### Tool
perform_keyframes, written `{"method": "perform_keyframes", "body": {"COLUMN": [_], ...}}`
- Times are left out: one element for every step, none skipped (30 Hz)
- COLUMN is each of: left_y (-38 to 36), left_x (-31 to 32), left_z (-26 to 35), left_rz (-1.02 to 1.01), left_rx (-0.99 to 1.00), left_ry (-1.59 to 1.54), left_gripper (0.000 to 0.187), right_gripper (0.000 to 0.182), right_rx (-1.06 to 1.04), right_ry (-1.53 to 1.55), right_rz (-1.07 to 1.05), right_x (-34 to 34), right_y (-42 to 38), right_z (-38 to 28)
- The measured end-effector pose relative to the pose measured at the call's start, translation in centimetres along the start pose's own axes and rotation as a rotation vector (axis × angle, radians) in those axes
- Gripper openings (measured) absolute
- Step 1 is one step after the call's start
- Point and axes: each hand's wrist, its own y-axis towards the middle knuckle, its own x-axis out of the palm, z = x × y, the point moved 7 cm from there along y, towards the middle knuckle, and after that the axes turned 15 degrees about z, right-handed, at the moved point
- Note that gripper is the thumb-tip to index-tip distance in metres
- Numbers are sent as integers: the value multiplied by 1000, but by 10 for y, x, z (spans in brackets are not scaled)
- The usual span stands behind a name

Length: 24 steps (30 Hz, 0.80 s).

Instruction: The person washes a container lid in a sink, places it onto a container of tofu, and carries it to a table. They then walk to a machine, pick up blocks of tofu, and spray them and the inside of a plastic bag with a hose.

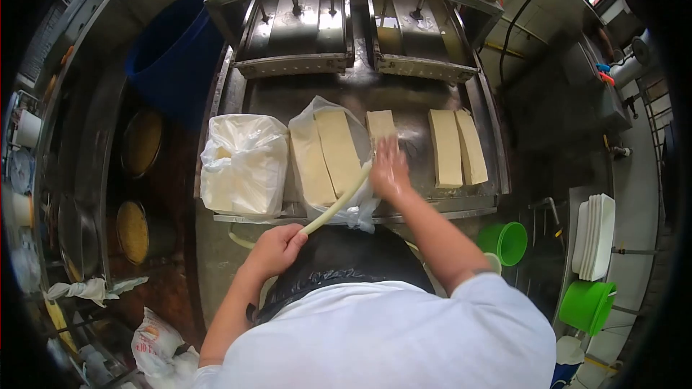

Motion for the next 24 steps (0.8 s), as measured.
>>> {"method": "perform_keyframes", "body": {"left_y": [-1,-2,-3,-3,-3,-2,0,0,2,5,4,1,1,3,4,4,4,4,3,1,0,-1,-1,-2], "left_x": [1,3,3,5,8,9,9,11,12,12,13,14,13,13,13,13,14,15,16,17,18,19,19,20], "left_z": [-3,-6,-9,-12,-13,-13,-11,-8,-6,0,3,5,8,9,8,6,3,0,-4,-8,-10,-12,-14,-14], "left_rz": [-21,-44,-40,-55,-73,-74,-62,-52,-56,-61,-67,-75,-79,-82,-86,-84,-82,-84,-93,-104,-109,-122,-136,-143], "left_rx": [-5,-11,-13,-3,7,6,27,45,39,49,61,62,62,64,71,73,73,72,62,53,55,45,35,41], "left_ry": [17,35,33,32,32,31,26,19,16,21,27,28,14,0,-2,8,16,10,16,22,18,22,28,31], "left_gripper": [28,28,28,27,27,27,27,27,27,27,28,28,28,28,28,28,28,28,28,28,28,28,28,28], "right_gripper": [80,80,80,81,78,77,76,74,73,71,70,70,69,69,68,68,68,67,63,59,59,54,50,50], "right_rx": [11,3,34,66,69,62,56,39,22,-20,-59,-51,-169,-288,-354,-424,-384,-345,-246,-145,-141,249,646,652], "right_ry": [-54,-55,-97,-139,-138,-110,-82,-70,-59,-50,-40,-41,-28,-16,-45,-75,-2,71,141,210,205,603,992,994], "right_rz": [6,4,-48,-97,-77,-49,-21,-40,-61,-37,-12,-14,57,131,166,198,246,292,354,415,415,286,138,146], "right_x": [3,-6,-21,-29,-30,-26,-20,-17,-14,-15,-13,2,10,11,3,-3,-2,0,-6,-16,-20,-11,4,-3], "right_y": [-24,-36,-47,-51,-39,-18,8,37,62,82,90,87,85,84,64,29,0,-31,-61,-87,-103,-115,-129,-127], "right_z": [5,0,-8,-12,-13,-14,-14,-18,-21,-23,-24,-12,-10,-8,-6,-3,9,21,31,38,38,59,70,64]}}
